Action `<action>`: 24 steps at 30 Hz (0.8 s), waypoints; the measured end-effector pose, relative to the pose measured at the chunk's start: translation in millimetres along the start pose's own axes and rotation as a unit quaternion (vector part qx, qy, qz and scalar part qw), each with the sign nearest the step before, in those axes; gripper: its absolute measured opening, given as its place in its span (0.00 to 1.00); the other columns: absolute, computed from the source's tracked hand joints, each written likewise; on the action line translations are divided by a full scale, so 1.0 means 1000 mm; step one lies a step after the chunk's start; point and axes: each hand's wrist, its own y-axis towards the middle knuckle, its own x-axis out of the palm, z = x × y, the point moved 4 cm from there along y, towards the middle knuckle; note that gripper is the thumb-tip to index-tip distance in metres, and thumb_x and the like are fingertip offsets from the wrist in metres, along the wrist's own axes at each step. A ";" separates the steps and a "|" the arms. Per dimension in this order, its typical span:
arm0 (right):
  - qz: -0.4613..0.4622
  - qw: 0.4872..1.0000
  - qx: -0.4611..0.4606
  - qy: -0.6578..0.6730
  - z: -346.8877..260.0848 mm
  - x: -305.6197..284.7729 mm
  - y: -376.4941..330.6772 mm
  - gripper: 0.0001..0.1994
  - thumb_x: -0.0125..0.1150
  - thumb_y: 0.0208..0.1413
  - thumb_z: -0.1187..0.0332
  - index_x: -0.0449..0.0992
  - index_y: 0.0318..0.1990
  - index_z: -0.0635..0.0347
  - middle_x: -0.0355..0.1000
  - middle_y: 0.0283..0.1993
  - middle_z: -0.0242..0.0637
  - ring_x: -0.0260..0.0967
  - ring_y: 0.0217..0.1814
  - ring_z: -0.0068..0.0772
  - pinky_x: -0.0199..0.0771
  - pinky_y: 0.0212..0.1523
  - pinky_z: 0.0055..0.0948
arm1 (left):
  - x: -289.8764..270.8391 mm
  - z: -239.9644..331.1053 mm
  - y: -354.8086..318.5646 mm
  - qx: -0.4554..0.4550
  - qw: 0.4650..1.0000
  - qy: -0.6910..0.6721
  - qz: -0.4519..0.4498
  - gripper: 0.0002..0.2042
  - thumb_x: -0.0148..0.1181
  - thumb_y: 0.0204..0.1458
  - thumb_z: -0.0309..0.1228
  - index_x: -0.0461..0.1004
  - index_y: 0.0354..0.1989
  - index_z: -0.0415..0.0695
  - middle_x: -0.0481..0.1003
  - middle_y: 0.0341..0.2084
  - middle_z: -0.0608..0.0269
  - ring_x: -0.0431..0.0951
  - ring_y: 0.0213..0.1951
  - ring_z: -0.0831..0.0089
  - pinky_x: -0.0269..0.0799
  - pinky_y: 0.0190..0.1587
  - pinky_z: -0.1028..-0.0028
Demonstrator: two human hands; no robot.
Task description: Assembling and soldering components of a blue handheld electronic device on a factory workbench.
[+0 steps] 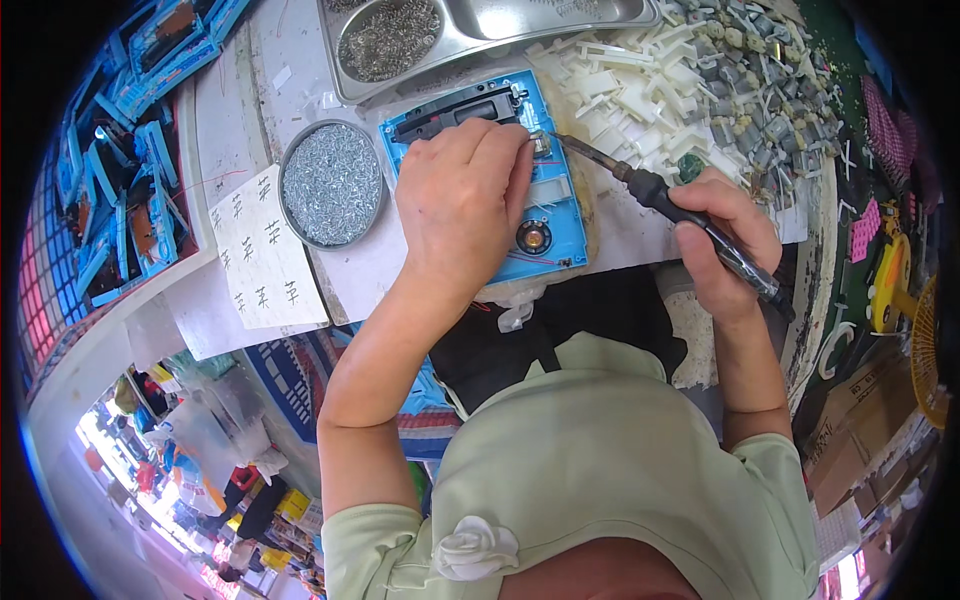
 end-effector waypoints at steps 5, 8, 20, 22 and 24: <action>-0.006 1.000 0.002 -0.004 0.002 0.001 0.001 0.12 0.69 0.56 0.71 0.79 0.45 0.68 0.73 0.31 0.37 0.63 0.28 0.27 0.61 0.30 0.24 | 0.004 -0.005 -0.005 0.005 0.999 -0.026 0.026 0.06 0.68 0.49 0.26 0.77 0.34 0.45 0.75 0.27 0.65 0.76 0.30 0.65 0.66 0.34 0.65; -0.002 1.000 -0.007 -0.007 0.002 0.003 0.002 0.12 0.69 0.55 0.71 0.79 0.45 0.68 0.72 0.30 0.36 0.63 0.28 0.27 0.62 0.29 0.24 | 0.000 0.000 0.000 0.009 1.000 0.001 -0.003 0.06 0.68 0.48 0.26 0.77 0.34 0.45 0.75 0.27 0.65 0.76 0.31 0.65 0.66 0.34 0.65; -0.020 0.999 -0.016 -0.026 0.000 0.005 0.003 0.12 0.69 0.54 0.73 0.79 0.45 0.66 0.73 0.30 0.36 0.64 0.28 0.28 0.63 0.29 0.25 | 0.000 0.000 0.001 0.000 1.000 0.004 -0.009 0.07 0.68 0.48 0.26 0.77 0.35 0.45 0.75 0.27 0.65 0.77 0.30 0.64 0.67 0.34 0.65; -0.027 0.998 -0.039 -0.039 -0.001 0.007 0.004 0.12 0.69 0.53 0.74 0.79 0.45 0.66 0.73 0.29 0.36 0.65 0.27 0.30 0.63 0.29 0.26 | 0.001 -0.001 -0.002 0.005 1.000 0.001 0.006 0.07 0.68 0.48 0.26 0.77 0.35 0.45 0.75 0.27 0.65 0.77 0.30 0.64 0.67 0.33 0.65; -0.025 0.996 -0.065 -0.050 -0.002 0.008 0.005 0.12 0.69 0.52 0.75 0.79 0.44 0.66 0.74 0.29 0.37 0.65 0.27 0.32 0.64 0.28 0.27 | 0.006 -0.005 -0.004 0.005 1.000 -0.014 0.021 0.07 0.68 0.48 0.26 0.77 0.34 0.45 0.75 0.27 0.64 0.77 0.30 0.64 0.67 0.33 0.65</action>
